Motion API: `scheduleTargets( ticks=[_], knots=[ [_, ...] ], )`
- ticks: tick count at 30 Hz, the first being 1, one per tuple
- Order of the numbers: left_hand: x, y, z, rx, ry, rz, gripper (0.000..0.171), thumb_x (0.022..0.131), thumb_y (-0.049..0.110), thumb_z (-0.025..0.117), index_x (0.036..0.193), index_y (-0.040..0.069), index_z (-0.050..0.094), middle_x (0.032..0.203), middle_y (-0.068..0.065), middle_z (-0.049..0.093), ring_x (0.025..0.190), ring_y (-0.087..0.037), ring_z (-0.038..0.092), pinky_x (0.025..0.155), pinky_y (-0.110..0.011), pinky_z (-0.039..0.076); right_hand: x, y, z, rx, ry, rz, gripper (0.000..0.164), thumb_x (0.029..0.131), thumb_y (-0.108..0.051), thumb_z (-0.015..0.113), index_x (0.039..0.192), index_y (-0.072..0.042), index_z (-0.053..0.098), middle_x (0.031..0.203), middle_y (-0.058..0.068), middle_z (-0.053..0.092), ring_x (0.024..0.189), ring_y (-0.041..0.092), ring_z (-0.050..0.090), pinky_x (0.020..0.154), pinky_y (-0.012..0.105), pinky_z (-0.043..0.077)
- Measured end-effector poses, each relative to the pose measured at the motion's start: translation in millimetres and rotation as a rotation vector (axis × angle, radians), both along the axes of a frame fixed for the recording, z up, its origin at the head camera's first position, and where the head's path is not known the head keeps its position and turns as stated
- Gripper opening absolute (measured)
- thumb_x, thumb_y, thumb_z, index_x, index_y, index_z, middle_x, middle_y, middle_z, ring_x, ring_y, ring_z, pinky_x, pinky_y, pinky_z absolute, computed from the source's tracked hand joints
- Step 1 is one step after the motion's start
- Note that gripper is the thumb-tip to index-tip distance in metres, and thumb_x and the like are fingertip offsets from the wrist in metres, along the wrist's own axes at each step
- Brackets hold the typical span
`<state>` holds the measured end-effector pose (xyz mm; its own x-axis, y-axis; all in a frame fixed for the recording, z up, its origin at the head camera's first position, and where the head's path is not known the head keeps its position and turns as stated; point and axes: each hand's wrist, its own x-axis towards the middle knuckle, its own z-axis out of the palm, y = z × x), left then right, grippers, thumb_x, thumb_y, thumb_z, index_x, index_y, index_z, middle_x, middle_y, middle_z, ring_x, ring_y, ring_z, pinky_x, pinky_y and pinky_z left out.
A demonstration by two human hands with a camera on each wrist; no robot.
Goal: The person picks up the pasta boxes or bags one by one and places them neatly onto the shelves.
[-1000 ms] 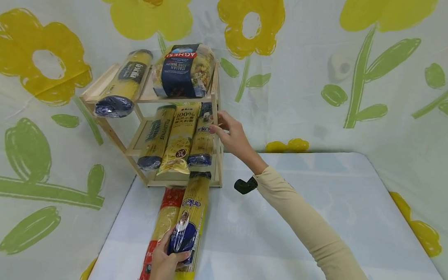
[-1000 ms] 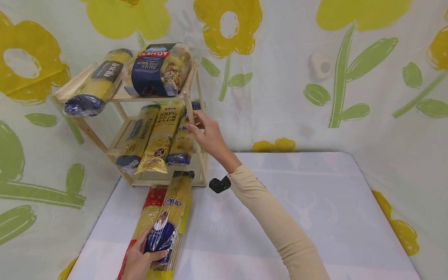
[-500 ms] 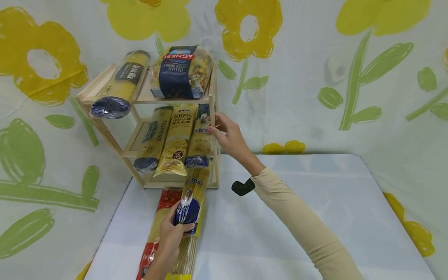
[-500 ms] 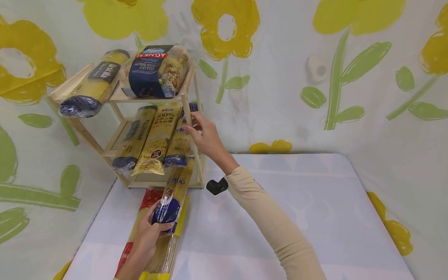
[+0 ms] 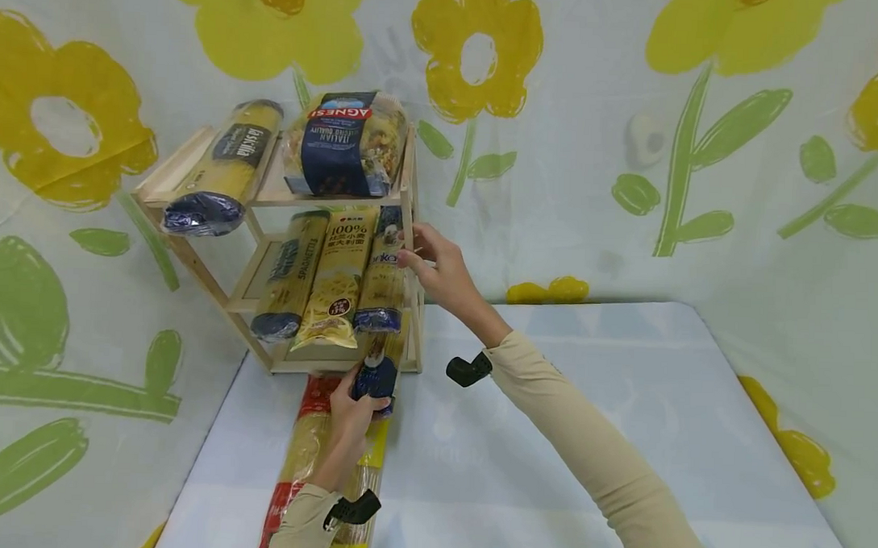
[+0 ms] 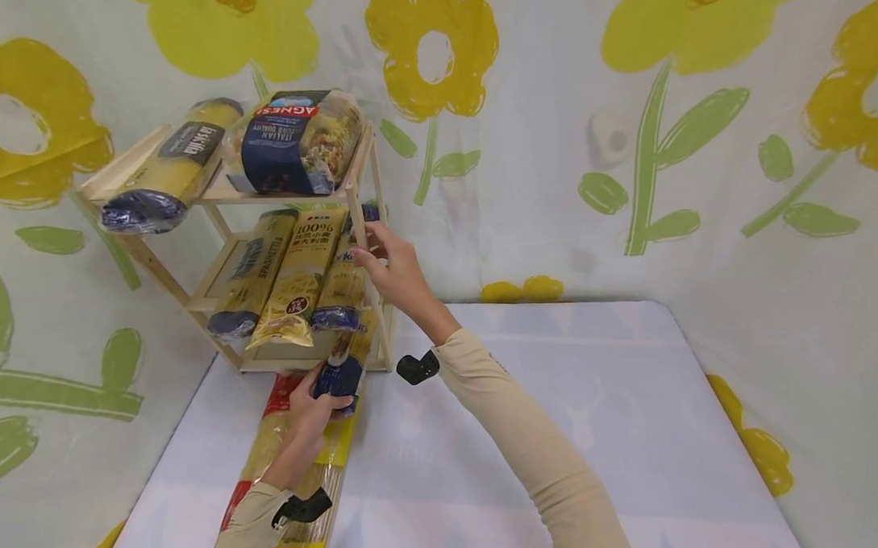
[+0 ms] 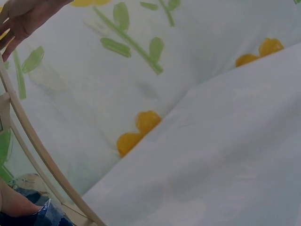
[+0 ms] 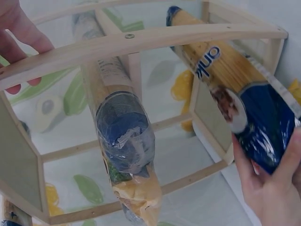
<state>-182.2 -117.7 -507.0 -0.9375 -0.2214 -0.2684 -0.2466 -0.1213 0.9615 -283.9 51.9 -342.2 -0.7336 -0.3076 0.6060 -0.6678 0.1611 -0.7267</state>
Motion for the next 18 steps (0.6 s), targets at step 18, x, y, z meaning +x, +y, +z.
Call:
scheduleTargets(
  ticks=[18],
  knots=[
    [-44.3, 23, -33.0, -0.072, -0.050, 0.050, 0.083, 0.070, -0.018, 0.066, 0.143, 0.013, 0.042, 0.141, -0.026, 0.035, 0.107, -0.045, 0.051, 0.057, -0.038, 0.055, 1.6, 2, 0.1, 0.009, -0.003, 0.004, 0.024, 0.096, -0.009, 0.056, 0.118, -0.002, 0.053, 0.091, 0.018, 0.064, 0.083, 0.030, 0.064, 0.080, 0.030, 0.050]
  ],
)
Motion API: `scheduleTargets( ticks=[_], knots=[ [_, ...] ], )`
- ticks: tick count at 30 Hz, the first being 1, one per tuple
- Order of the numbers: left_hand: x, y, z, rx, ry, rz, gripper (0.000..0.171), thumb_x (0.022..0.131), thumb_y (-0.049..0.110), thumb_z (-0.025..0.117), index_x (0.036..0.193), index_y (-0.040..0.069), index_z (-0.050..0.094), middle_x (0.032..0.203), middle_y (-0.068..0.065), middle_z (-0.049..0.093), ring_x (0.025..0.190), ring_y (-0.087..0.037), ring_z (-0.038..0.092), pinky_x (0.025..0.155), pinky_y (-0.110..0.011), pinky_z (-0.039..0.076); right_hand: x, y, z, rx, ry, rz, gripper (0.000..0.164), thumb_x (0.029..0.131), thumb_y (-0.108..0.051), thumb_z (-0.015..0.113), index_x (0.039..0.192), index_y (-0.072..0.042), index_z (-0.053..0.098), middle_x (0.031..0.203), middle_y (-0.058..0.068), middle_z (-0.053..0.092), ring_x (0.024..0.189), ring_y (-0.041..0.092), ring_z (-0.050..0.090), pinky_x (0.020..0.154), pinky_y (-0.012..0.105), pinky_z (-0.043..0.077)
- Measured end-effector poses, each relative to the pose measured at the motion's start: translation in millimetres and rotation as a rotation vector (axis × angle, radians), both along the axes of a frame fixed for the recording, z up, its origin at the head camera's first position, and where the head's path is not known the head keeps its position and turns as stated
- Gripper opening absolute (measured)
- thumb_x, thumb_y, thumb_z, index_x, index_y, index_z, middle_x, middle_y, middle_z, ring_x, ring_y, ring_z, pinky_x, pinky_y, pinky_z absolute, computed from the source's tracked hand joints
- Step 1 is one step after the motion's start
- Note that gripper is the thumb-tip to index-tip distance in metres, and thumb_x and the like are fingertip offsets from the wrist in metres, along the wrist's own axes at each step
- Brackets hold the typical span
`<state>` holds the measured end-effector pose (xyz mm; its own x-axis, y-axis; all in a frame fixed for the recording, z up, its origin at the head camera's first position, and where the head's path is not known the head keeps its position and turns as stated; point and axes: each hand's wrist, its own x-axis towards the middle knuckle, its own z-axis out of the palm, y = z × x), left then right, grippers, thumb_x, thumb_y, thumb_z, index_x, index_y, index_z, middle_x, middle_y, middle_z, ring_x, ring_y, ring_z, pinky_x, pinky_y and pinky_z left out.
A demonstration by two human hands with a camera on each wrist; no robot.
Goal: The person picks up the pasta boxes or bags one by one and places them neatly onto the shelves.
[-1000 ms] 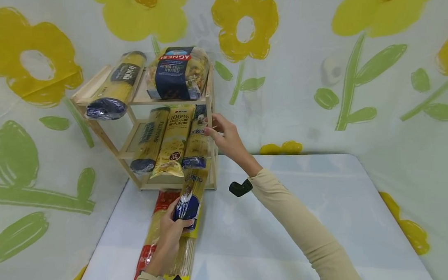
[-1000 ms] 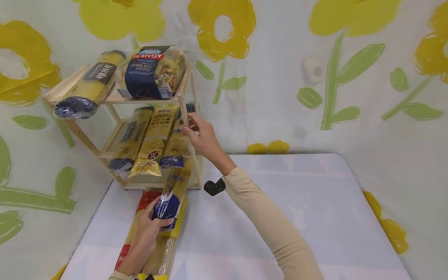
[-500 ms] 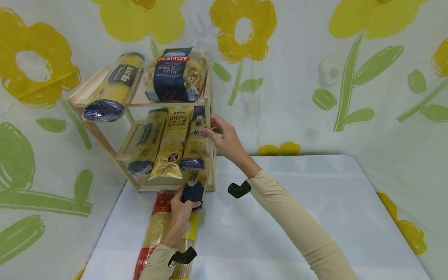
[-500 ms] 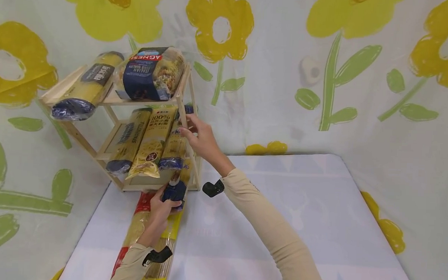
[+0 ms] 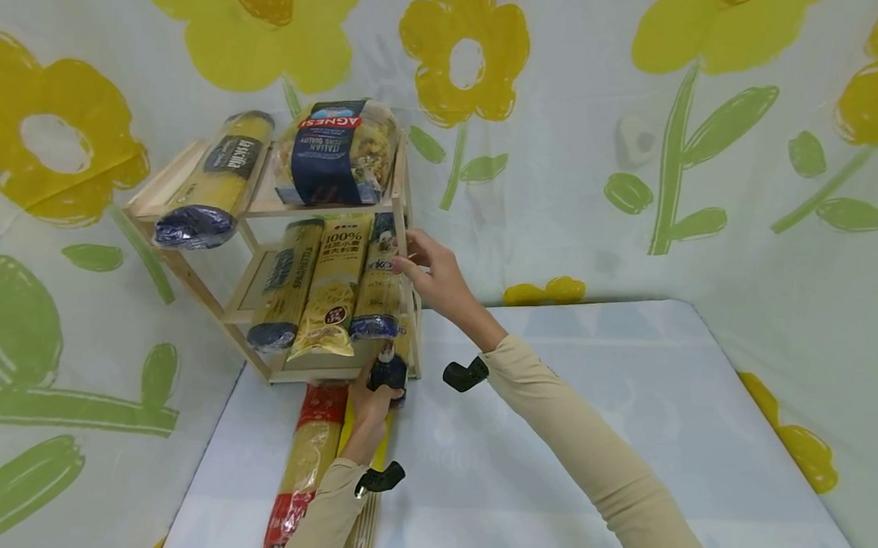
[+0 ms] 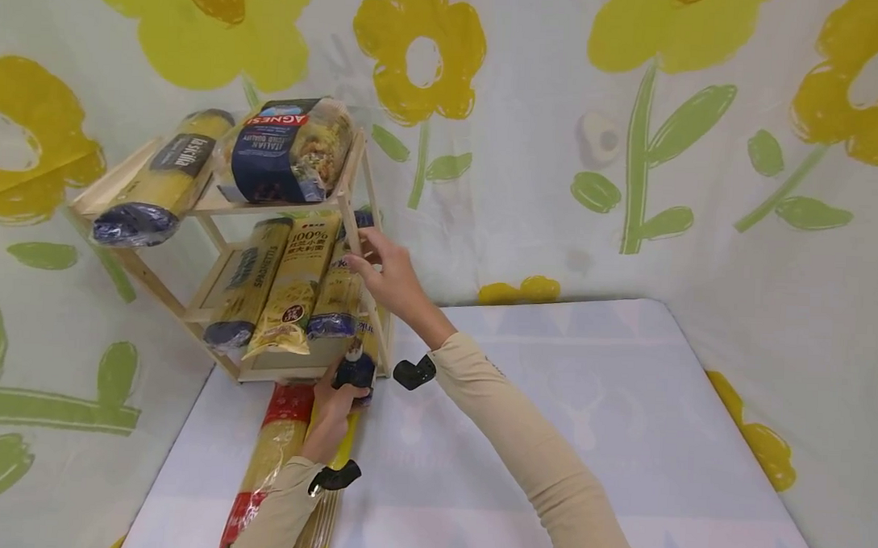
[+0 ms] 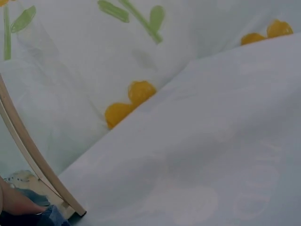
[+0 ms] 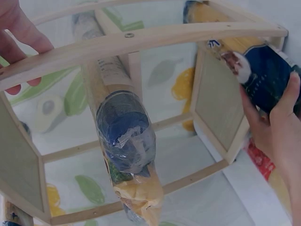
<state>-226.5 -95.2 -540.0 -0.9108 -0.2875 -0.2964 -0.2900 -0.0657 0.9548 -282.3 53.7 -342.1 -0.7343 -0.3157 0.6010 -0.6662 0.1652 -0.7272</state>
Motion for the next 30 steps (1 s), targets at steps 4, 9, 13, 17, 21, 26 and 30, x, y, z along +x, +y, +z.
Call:
scheduleTargets(
  ticks=[4, 9, 13, 17, 21, 26, 30],
  knots=[
    [-2.3, 0, 2.3, -0.148, -0.008, -0.084, 0.080, 0.072, -0.010, 0.070, 0.143, 0.011, 0.041, 0.139, -0.027, 0.038, 0.110, -0.045, 0.050, 0.067, -0.044, 0.055, -0.8, 0, 0.0, 0.000, 0.009, -0.013, 0.024, 0.095, -0.008, 0.057, 0.118, -0.002, 0.053, 0.091, 0.018, 0.063, 0.083, 0.029, 0.064, 0.081, 0.030, 0.050],
    [1.1, -4, 8.7, -0.455, 0.036, -0.218, 0.072, 0.077, 0.006, 0.072, 0.141, 0.004, 0.040, 0.138, -0.028, 0.040, 0.124, -0.045, 0.040, 0.095, -0.053, 0.040, -2.4, -1, -1.8, -0.012, 0.004, -0.008, 0.027, 0.094, -0.006, 0.057, 0.120, 0.001, 0.052, 0.092, 0.021, 0.063, 0.084, 0.033, 0.064, 0.082, 0.037, 0.050],
    [12.1, -11, 13.8, -0.569, 0.090, -0.276, 0.071, 0.078, 0.009, 0.071, 0.140, -0.001, 0.039, 0.138, -0.029, 0.039, 0.128, -0.045, 0.034, 0.103, -0.056, 0.029, -1.0, -4, -2.2, -0.004, 0.000, 0.003, 0.027, 0.095, -0.009, 0.057, 0.120, 0.000, 0.052, 0.092, 0.019, 0.064, 0.084, 0.031, 0.064, 0.082, 0.037, 0.050],
    [23.7, -19, 19.9, -0.637, 0.100, -0.292, 0.066, 0.078, 0.011, 0.072, 0.137, 0.002, 0.046, 0.137, -0.025, 0.043, 0.128, -0.042, 0.036, 0.102, -0.056, 0.031, -0.1, -4, -1.5, 0.007, 0.012, 0.001, 0.025, 0.095, -0.009, 0.057, 0.119, -0.001, 0.053, 0.091, 0.016, 0.064, 0.083, 0.028, 0.065, 0.082, 0.032, 0.050],
    [31.5, -27, 26.6, -0.645, 0.096, -0.308, 0.061, 0.078, 0.012, 0.073, 0.134, 0.005, 0.050, 0.135, -0.019, 0.048, 0.127, -0.038, 0.040, 0.101, -0.055, 0.033, -0.6, -2, 0.1, 0.001, 0.027, -0.010, 0.024, 0.095, -0.009, 0.057, 0.118, -0.002, 0.054, 0.090, 0.013, 0.065, 0.082, 0.025, 0.065, 0.082, 0.031, 0.050],
    [40.8, -38, 34.4, -0.617, 0.145, -0.318, 0.059, 0.077, 0.010, 0.073, 0.132, 0.003, 0.052, 0.132, -0.018, 0.050, 0.125, -0.038, 0.042, 0.101, -0.054, 0.034, -2.1, 0, -0.3, 0.007, 0.021, -0.018, 0.027, 0.095, -0.011, 0.057, 0.121, -0.003, 0.054, 0.090, 0.011, 0.065, 0.082, 0.020, 0.065, 0.082, 0.031, 0.050],
    [52.9, -47, 35.9, -0.654, 0.171, -0.335, 0.057, 0.078, 0.009, 0.072, 0.131, 0.002, 0.052, 0.130, -0.022, 0.050, 0.119, -0.041, 0.045, 0.096, -0.056, 0.037, -3.5, -1, -3.1, 0.000, 0.018, -0.011, 0.028, 0.095, -0.010, 0.057, 0.121, -0.002, 0.053, 0.091, 0.013, 0.065, 0.082, 0.020, 0.065, 0.082, 0.030, 0.050]
  ],
)
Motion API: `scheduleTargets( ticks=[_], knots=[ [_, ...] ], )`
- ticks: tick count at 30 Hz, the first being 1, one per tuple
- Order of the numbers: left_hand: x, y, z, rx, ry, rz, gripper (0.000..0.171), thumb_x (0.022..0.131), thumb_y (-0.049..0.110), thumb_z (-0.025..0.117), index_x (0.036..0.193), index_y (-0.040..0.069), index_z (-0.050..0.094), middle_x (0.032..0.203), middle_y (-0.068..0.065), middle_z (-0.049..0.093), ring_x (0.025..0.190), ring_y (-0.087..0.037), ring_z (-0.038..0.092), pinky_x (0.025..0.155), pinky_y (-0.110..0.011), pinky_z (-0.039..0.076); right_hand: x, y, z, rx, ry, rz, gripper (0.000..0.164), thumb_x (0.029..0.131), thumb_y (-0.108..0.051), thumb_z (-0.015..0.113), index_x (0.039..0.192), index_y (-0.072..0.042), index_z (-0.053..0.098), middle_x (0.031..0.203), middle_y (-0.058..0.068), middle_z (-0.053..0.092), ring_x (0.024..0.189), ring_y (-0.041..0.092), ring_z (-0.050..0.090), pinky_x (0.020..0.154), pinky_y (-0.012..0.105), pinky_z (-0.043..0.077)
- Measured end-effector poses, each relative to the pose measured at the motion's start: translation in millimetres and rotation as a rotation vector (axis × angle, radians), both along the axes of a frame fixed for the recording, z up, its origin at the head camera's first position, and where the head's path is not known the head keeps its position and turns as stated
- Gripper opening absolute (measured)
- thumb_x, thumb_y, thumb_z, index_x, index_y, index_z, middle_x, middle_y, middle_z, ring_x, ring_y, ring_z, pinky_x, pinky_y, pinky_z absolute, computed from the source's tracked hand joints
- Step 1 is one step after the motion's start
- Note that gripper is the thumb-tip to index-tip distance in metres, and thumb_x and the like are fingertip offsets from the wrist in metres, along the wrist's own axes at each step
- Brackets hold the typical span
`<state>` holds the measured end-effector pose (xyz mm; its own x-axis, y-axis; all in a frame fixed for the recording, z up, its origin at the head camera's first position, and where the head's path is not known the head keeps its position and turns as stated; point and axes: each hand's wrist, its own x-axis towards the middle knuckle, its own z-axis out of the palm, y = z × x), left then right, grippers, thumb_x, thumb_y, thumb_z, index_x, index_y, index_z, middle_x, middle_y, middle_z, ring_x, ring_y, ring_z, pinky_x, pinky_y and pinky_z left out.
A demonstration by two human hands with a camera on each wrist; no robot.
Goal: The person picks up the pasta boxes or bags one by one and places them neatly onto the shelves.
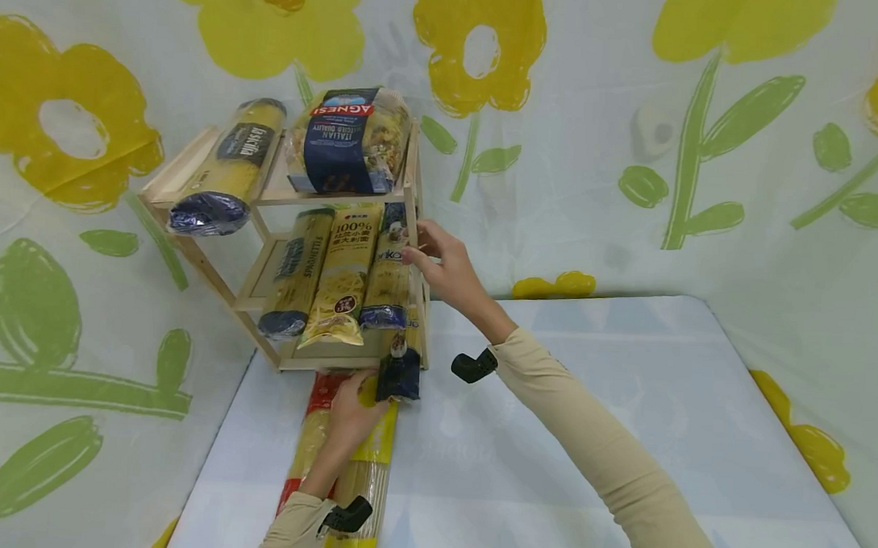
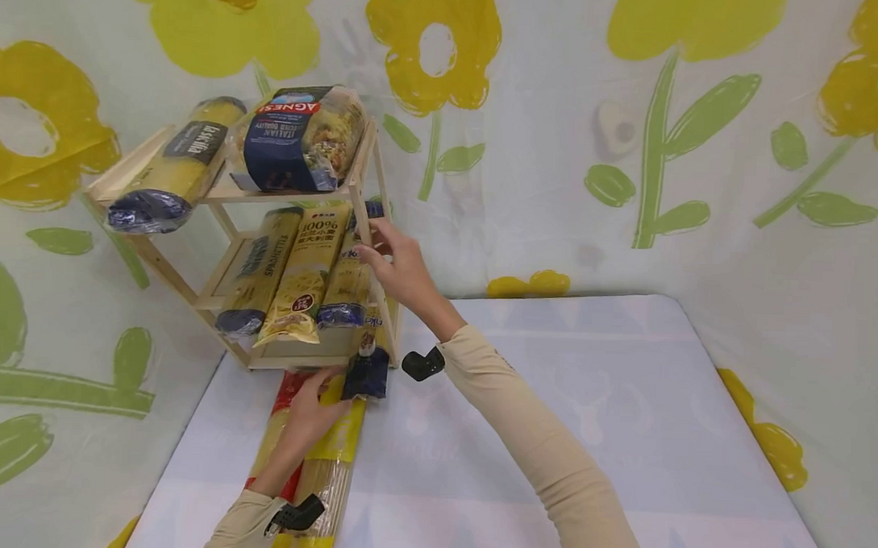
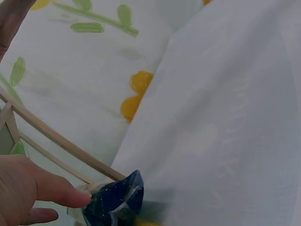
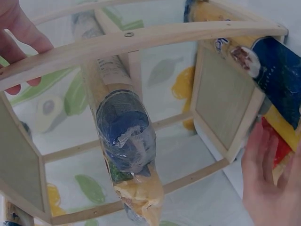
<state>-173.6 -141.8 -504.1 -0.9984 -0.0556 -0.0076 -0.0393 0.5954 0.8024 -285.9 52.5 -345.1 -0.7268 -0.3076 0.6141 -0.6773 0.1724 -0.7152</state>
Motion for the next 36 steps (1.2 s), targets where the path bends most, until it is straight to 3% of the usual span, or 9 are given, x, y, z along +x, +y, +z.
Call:
scheduleTargets(
  ticks=[7, 15, 23, 27, 32, 36],
  knots=[
    [24.4, -16, -1.7, -0.029, -0.014, -0.048, 0.057, 0.082, 0.009, 0.069, 0.133, -0.003, 0.045, 0.132, -0.030, 0.042, 0.120, -0.047, 0.042, 0.095, -0.060, 0.035, -1.3, -1, 0.4, -0.006, 0.020, 0.013, 0.025, 0.095, -0.010, 0.057, 0.119, -0.001, 0.054, 0.091, 0.017, 0.065, 0.081, 0.022, 0.065, 0.082, 0.030, 0.050],
    [51.6, -25, 3.8, -0.047, -0.072, -0.030, 0.059, 0.083, 0.008, 0.069, 0.136, 0.001, 0.043, 0.134, -0.025, 0.043, 0.118, -0.042, 0.045, 0.095, -0.056, 0.039, -0.6, 0, 1.7, -0.003, 0.014, 0.007, 0.025, 0.095, -0.008, 0.057, 0.119, -0.001, 0.054, 0.090, 0.016, 0.064, 0.082, 0.023, 0.065, 0.082, 0.031, 0.050],
    [72.9, -32, 7.7, -0.066, -0.120, -0.075, 0.062, 0.083, 0.013, 0.072, 0.137, 0.001, 0.043, 0.136, -0.025, 0.042, 0.117, -0.042, 0.046, 0.094, -0.056, 0.040, -0.2, 1, 1.9, -0.006, 0.013, 0.003, 0.025, 0.095, -0.008, 0.056, 0.119, -0.001, 0.053, 0.090, 0.014, 0.065, 0.082, 0.025, 0.065, 0.081, 0.031, 0.050],
    [81.3, -32, 1.4, -0.105, -0.205, -0.054, 0.066, 0.083, 0.020, 0.073, 0.139, 0.003, 0.041, 0.137, -0.024, 0.042, 0.119, -0.040, 0.046, 0.094, -0.057, 0.039, -1.1, 1, 0.5, -0.011, 0.010, 0.007, 0.025, 0.095, -0.008, 0.056, 0.119, -0.001, 0.054, 0.090, 0.016, 0.064, 0.082, 0.027, 0.065, 0.082, 0.031, 0.050],
    [89.2, -27, -14.6, -0.168, -0.327, -0.032, 0.079, 0.078, 0.032, 0.078, 0.141, 0.004, 0.038, 0.138, -0.027, 0.040, 0.121, -0.045, 0.042, 0.093, -0.061, 0.037, 0.3, 1, -0.2, -0.010, 0.005, 0.006, 0.026, 0.096, -0.009, 0.056, 0.120, -0.001, 0.053, 0.090, 0.016, 0.065, 0.082, 0.025, 0.065, 0.082, 0.031, 0.050],
    [96.9, -20, -29.0, -0.233, -0.370, -0.019, 0.091, 0.071, 0.036, 0.082, 0.142, 0.005, 0.034, 0.139, -0.027, 0.037, 0.121, -0.047, 0.041, 0.091, -0.062, 0.038, 1.5, 0, 0.0, -0.014, -0.008, 0.009, 0.026, 0.096, -0.009, 0.056, 0.120, -0.001, 0.053, 0.091, 0.019, 0.064, 0.082, 0.022, 0.065, 0.082, 0.032, 0.050]
  ],
)
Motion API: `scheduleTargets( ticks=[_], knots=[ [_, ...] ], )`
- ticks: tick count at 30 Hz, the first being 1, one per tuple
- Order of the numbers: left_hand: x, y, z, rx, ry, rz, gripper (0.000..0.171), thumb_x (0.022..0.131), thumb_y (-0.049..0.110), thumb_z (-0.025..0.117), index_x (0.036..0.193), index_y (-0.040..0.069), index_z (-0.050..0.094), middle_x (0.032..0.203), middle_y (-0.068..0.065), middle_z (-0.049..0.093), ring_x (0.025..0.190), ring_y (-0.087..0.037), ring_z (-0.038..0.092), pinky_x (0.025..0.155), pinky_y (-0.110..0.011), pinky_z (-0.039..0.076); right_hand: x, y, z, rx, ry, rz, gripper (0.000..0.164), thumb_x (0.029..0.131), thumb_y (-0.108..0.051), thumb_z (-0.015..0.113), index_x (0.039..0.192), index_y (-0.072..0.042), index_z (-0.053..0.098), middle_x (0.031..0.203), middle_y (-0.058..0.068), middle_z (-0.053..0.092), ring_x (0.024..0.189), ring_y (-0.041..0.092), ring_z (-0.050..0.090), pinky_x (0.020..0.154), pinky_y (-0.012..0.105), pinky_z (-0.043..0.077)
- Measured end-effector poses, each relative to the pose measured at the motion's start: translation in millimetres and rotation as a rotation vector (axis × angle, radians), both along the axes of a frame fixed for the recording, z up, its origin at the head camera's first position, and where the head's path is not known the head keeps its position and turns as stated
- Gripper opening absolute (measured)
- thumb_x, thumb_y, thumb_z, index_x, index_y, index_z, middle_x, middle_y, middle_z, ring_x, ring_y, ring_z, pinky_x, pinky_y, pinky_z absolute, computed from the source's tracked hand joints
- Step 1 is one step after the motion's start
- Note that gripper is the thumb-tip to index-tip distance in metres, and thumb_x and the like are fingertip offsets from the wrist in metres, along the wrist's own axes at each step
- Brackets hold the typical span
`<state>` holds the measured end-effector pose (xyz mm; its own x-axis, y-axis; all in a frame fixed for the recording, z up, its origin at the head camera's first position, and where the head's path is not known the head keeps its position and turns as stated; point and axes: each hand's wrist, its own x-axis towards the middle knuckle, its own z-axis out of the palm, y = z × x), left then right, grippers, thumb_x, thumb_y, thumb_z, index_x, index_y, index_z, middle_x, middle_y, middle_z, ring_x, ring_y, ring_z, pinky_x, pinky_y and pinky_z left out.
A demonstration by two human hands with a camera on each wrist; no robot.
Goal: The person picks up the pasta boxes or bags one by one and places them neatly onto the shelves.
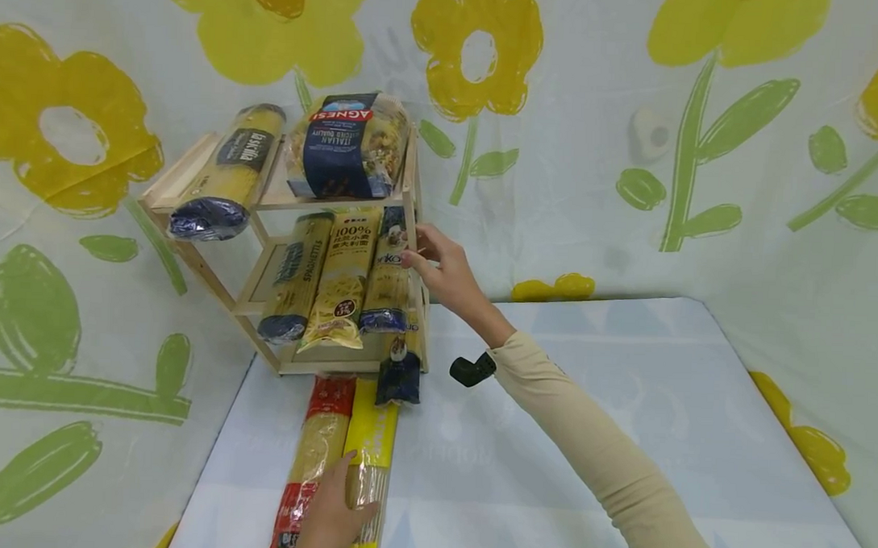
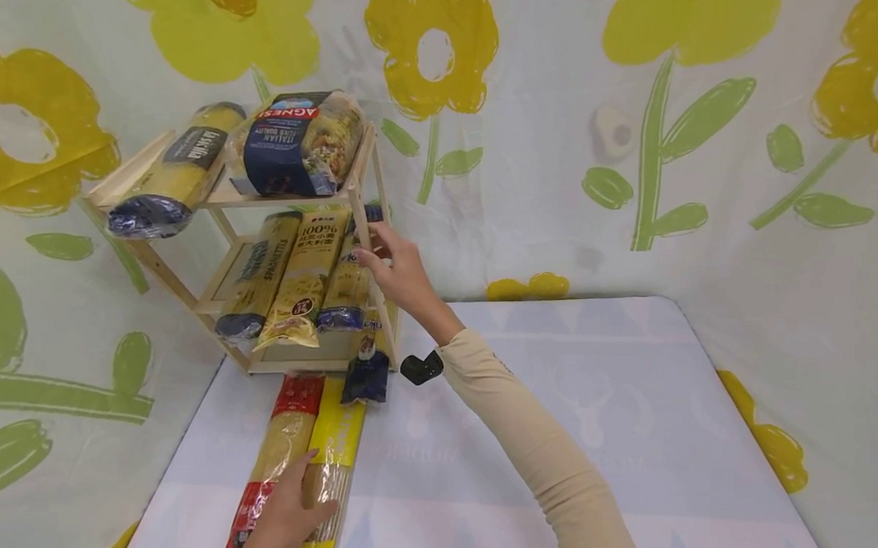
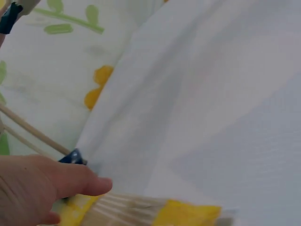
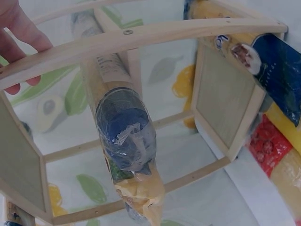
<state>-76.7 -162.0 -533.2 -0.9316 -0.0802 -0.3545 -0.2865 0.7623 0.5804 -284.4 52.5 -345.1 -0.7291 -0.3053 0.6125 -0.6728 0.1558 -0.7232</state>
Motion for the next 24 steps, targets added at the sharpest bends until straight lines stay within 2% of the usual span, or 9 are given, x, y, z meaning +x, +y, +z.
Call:
scheduleTargets(
  ticks=[5, 7, 12, 16, 20, 24],
  knots=[
    [9.8, 9, -11.5, -0.141, 0.010, -0.025, 0.097, 0.066, 0.036, 0.085, 0.142, 0.005, 0.033, 0.136, -0.026, 0.036, 0.118, -0.045, 0.042, 0.086, -0.061, 0.041, 0.0, -2, -0.1, -0.011, 0.003, 0.003, 0.026, 0.095, -0.009, 0.056, 0.120, -0.001, 0.054, 0.091, 0.017, 0.064, 0.082, 0.023, 0.065, 0.083, 0.032, 0.050],
    [12.2, 10, -14.0, -0.198, -0.004, -0.030, 0.100, 0.065, 0.038, 0.086, 0.142, 0.003, 0.032, 0.136, -0.027, 0.035, 0.117, -0.044, 0.042, 0.085, -0.061, 0.042, -0.1, -2, -0.3, -0.019, 0.009, 0.012, 0.026, 0.095, -0.007, 0.056, 0.120, 0.000, 0.053, 0.091, 0.019, 0.064, 0.083, 0.028, 0.065, 0.083, 0.035, 0.050],
    [12.2, 14, -17.2, -0.275, -0.084, -0.051, 0.114, 0.060, 0.052, 0.084, 0.144, 0.003, 0.025, 0.139, -0.030, 0.030, 0.110, -0.044, 0.042, 0.080, -0.062, 0.043, 1.2, 0, 1.5, -0.028, -0.001, 0.005, 0.029, 0.095, -0.007, 0.056, 0.122, 0.002, 0.052, 0.094, 0.023, 0.064, 0.084, 0.032, 0.065, 0.083, 0.039, 0.050],
    [9.9, 17, -18.5, -0.326, -0.086, -0.066, 0.119, 0.056, 0.056, 0.084, 0.145, 0.003, 0.025, 0.134, -0.031, 0.036, 0.104, -0.044, 0.044, 0.079, -0.061, 0.044, 1.7, 1, 3.0, -0.020, -0.009, -0.014, 0.028, 0.095, -0.009, 0.056, 0.122, 0.000, 0.053, 0.094, 0.021, 0.064, 0.083, 0.026, 0.065, 0.082, 0.034, 0.050],
    [7.6, 16, -19.4, -0.370, -0.085, -0.016, 0.121, 0.052, 0.056, 0.086, 0.140, -0.003, 0.029, 0.115, -0.031, 0.047, 0.095, -0.042, 0.048, 0.079, -0.060, 0.044, -0.4, 0, 0.1, -0.028, -0.002, 0.004, 0.028, 0.095, -0.008, 0.056, 0.122, 0.000, 0.053, 0.094, 0.022, 0.064, 0.083, 0.029, 0.065, 0.082, 0.032, 0.050],
    [5.7, 12, -21.6, -0.325, -0.133, 0.063, 0.111, 0.050, 0.054, 0.088, 0.127, -0.010, 0.039, 0.101, -0.026, 0.049, 0.084, -0.037, 0.050, 0.081, -0.056, 0.045, -0.3, 0, -1.2, -0.024, 0.002, 0.004, 0.028, 0.095, -0.008, 0.057, 0.122, 0.000, 0.053, 0.093, 0.019, 0.065, 0.083, 0.030, 0.065, 0.082, 0.033, 0.050]
  ],
)
